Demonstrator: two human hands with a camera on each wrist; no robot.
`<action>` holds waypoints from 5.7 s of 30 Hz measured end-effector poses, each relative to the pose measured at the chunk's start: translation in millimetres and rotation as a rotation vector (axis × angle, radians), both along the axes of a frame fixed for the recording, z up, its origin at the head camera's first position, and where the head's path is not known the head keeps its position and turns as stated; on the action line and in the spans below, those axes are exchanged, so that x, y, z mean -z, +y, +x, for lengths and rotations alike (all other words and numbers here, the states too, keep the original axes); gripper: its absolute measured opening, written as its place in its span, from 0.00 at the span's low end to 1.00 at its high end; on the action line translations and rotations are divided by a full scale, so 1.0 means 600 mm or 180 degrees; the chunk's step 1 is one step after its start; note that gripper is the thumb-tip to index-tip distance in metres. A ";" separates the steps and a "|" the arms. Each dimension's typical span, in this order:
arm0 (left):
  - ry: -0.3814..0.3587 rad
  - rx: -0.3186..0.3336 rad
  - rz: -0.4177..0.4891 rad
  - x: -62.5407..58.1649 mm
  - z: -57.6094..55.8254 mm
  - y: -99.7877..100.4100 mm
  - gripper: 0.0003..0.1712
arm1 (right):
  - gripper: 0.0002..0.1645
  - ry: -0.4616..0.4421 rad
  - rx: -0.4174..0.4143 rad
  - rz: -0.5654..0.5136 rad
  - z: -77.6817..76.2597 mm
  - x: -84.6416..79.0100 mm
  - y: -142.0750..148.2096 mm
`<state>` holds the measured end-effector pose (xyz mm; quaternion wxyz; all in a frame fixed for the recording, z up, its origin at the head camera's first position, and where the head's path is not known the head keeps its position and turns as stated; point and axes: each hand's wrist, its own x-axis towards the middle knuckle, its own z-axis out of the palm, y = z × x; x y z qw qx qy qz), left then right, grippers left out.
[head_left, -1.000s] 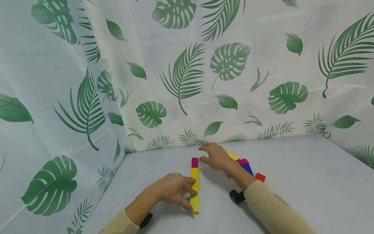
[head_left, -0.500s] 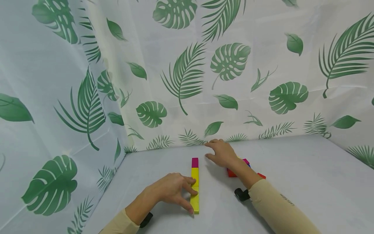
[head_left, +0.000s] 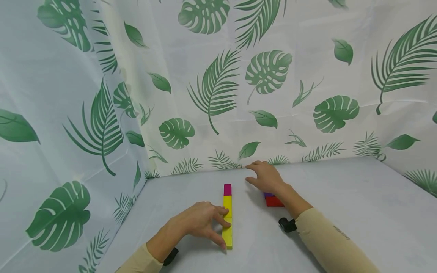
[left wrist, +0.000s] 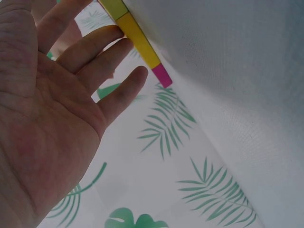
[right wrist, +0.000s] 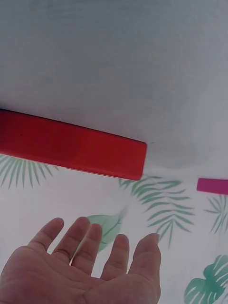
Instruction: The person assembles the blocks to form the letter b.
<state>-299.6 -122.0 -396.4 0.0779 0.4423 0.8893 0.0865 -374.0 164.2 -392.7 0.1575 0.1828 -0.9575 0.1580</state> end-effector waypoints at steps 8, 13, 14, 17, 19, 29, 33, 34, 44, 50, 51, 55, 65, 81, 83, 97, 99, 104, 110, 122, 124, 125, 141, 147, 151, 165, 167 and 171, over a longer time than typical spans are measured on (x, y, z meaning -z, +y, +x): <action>-0.0031 -0.0038 -0.0012 0.000 0.001 0.001 0.36 | 0.30 -0.0048 0.0100 0.0011 0.000 -0.001 0.010; -0.0015 -0.0023 -0.0016 0.001 -0.001 0.000 0.36 | 0.30 -0.0101 0.0170 -0.0001 -0.005 0.005 0.019; -0.0012 -0.0023 -0.0015 0.001 0.000 0.000 0.36 | 0.30 -0.0110 0.0180 0.0002 -0.007 0.007 0.022; -0.0018 -0.0035 -0.0014 0.002 0.000 0.000 0.36 | 0.30 -0.0095 0.0179 0.0018 -0.010 0.011 0.030; -0.0034 -0.0054 -0.0012 0.002 0.000 0.000 0.37 | 0.30 -0.0090 0.0163 0.0015 -0.011 0.012 0.035; -0.0043 -0.0076 -0.0020 0.001 0.001 -0.001 0.36 | 0.30 -0.0193 0.0116 -0.0059 -0.013 0.018 0.050; -0.0035 -0.0060 -0.0020 0.002 0.000 -0.001 0.36 | 0.30 -0.0231 0.0112 -0.0065 -0.013 0.020 0.053; -0.0034 -0.0059 -0.0022 0.002 0.000 -0.001 0.36 | 0.30 -0.0250 0.0112 -0.0068 -0.014 0.020 0.054; -0.0012 -0.0055 -0.0028 0.001 0.002 -0.001 0.37 | 0.28 -0.0586 0.0156 -0.0109 -0.022 0.033 0.062; -0.0021 -0.0055 0.0014 0.003 0.001 -0.001 0.37 | 0.26 -0.0727 0.0167 -0.0077 -0.025 0.039 0.067; -0.0017 -0.0057 0.0015 0.003 0.000 -0.001 0.37 | 0.26 -0.0741 0.0175 -0.0065 -0.025 0.039 0.067; 0.0005 -0.0058 0.0006 0.004 0.000 -0.002 0.37 | 0.26 -0.0816 0.0212 -0.0035 -0.025 0.039 0.067; -0.0020 -0.0064 0.0008 0.004 0.000 -0.002 0.37 | 0.22 -0.0931 0.0289 -0.0043 -0.023 0.040 0.067; -0.0068 -0.0063 -0.0003 0.002 0.001 -0.002 0.37 | 0.23 -0.1043 0.0429 -0.0113 -0.019 0.034 0.069; -0.0064 -0.0056 0.0003 0.003 0.000 -0.001 0.37 | 0.23 -0.1055 0.0447 -0.0109 -0.019 0.033 0.068; -0.0010 -0.0020 0.0025 0.005 -0.002 -0.002 0.38 | 0.23 -0.0750 0.0444 -0.0076 -0.024 0.040 0.069; -0.0013 -0.0024 0.0015 0.005 -0.002 -0.002 0.38 | 0.24 -0.0668 0.0469 -0.0104 -0.026 0.042 0.069; -0.0027 -0.0039 0.0010 0.003 0.000 -0.001 0.38 | 0.25 -0.0610 0.0501 -0.0169 -0.029 0.042 0.069; -0.0015 -0.0049 0.0014 0.004 0.000 -0.002 0.37 | 0.23 -0.0457 0.0464 -0.0326 -0.029 0.039 0.069; 0.0004 -0.0047 -0.0035 0.003 0.000 0.000 0.37 | 0.20 -0.0205 0.0242 -0.0626 -0.028 0.037 0.057; 0.0006 -0.0038 -0.0040 0.002 0.000 0.000 0.37 | 0.18 -0.0118 0.0188 -0.0666 -0.027 0.035 0.053; 0.0007 -0.0034 -0.0041 0.002 0.001 0.000 0.37 | 0.17 -0.0085 0.0156 -0.0682 -0.026 0.034 0.051; -0.0029 -0.0032 -0.0019 0.000 0.000 0.000 0.36 | 0.27 -0.0014 -0.0232 -0.0840 -0.016 0.025 0.006; -0.0026 0.0004 -0.0014 -0.001 0.000 0.000 0.36 | 0.27 -0.0157 -0.0308 -0.1107 -0.015 0.024 -0.006; -0.0014 0.0048 0.0002 -0.002 -0.002 0.001 0.36 | 0.25 -0.0334 -0.0367 -0.1363 -0.017 0.023 -0.013; -0.0011 0.0075 0.0027 0.001 -0.004 0.001 0.36 | 0.23 -0.0540 -0.0367 -0.1241 -0.054 0.016 -0.057; -0.0005 0.0076 0.0033 0.001 -0.005 0.001 0.36 | 0.23 -0.0516 -0.0348 -0.1112 -0.054 0.014 -0.066; 0.0009 0.0075 0.0042 0.000 -0.005 0.000 0.37 | 0.22 -0.0400 -0.0293 -0.0804 -0.055 0.011 -0.085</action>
